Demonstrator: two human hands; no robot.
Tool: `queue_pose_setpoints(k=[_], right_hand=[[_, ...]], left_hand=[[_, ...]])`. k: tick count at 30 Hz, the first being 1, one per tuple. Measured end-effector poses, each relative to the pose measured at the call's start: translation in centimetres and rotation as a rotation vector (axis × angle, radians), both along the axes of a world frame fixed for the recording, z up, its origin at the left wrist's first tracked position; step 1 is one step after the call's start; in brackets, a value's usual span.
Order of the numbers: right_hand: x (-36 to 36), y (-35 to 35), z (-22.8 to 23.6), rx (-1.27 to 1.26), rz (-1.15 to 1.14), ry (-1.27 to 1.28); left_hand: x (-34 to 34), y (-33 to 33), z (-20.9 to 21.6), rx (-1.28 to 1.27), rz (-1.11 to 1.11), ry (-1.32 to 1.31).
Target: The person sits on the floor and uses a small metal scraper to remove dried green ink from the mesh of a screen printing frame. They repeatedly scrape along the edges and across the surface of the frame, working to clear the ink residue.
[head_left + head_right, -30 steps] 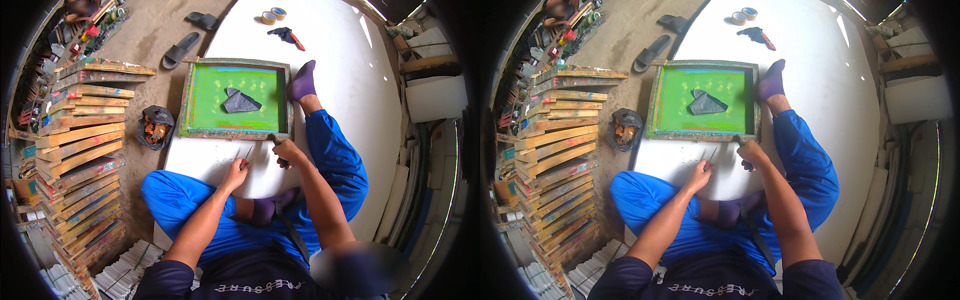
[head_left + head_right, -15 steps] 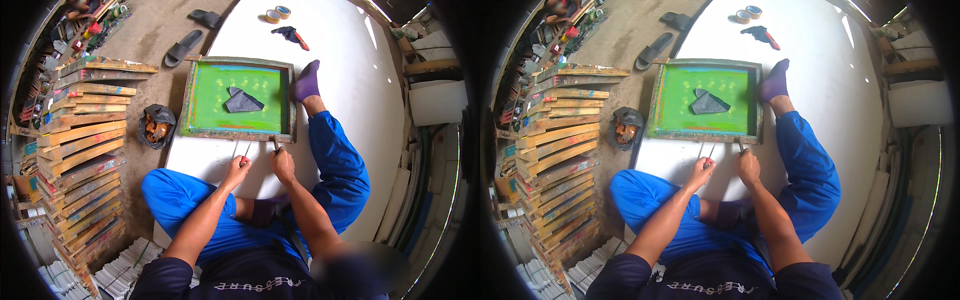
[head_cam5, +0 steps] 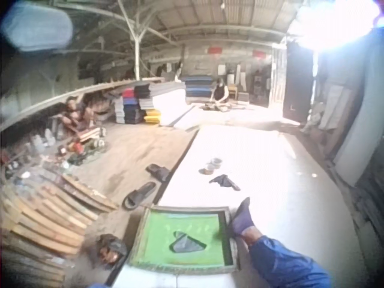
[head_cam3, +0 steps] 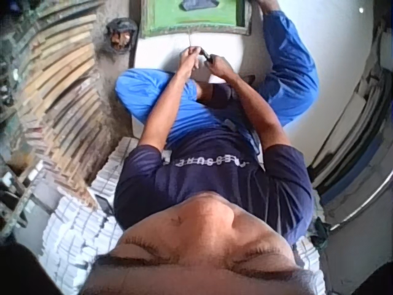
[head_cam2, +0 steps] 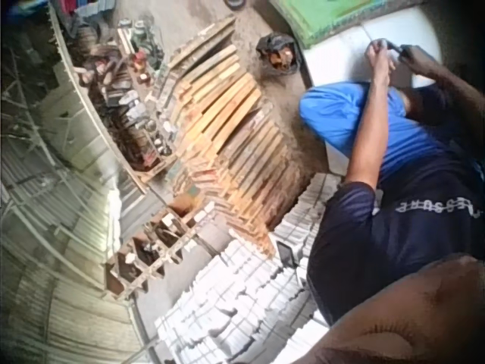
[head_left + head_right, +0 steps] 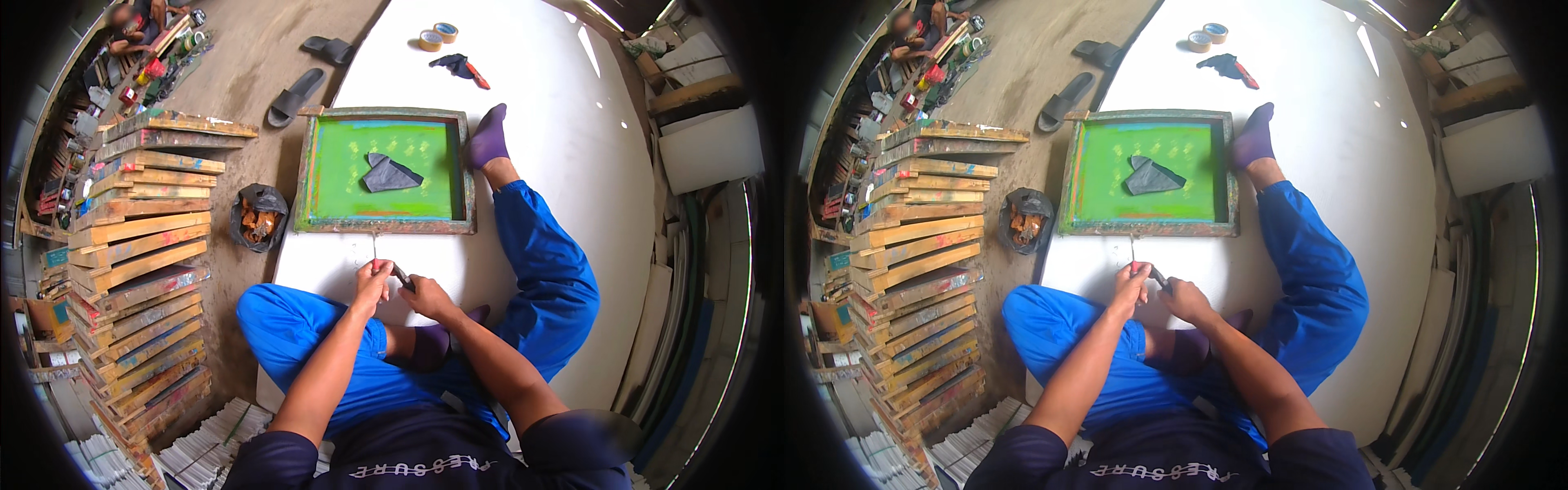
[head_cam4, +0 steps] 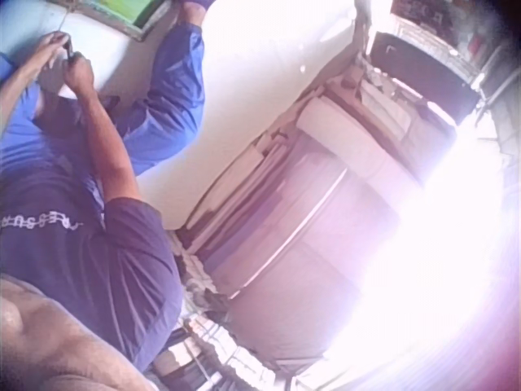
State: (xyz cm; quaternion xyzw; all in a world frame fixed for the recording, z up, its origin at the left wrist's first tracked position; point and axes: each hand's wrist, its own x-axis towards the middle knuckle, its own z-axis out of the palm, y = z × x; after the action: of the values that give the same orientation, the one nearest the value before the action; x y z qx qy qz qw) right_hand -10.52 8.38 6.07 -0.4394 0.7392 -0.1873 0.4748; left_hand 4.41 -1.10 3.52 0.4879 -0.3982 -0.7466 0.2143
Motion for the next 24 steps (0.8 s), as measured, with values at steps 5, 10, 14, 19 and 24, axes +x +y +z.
queue_pose_setpoints(k=[5, 10, 14, 19, 24], right_hand=[[-0.6, -0.9, -0.3, 0.13, -0.007, -0.387], [-1.8, -1.4, -1.3, 0.118, -0.179, -0.423], [-5.1, -1.5, -2.1, 0.042, -0.37, -0.327], [-8.3, -2.3, -1.7, 0.087, -0.431, -0.202], [-9.2, -3.0, -0.2, 0.13, -0.404, -0.181]], left_hand=[[0.6, -0.3, -0.7, -0.028, 0.058, -0.058], [0.9, -0.5, -1.6, -0.053, 0.183, -0.145], [1.7, -1.0, -2.1, -0.074, 0.255, -0.29], [1.3, -0.9, -1.7, -0.069, 0.244, -0.288], [0.8, -0.8, -1.3, -0.083, 0.224, -0.27]])
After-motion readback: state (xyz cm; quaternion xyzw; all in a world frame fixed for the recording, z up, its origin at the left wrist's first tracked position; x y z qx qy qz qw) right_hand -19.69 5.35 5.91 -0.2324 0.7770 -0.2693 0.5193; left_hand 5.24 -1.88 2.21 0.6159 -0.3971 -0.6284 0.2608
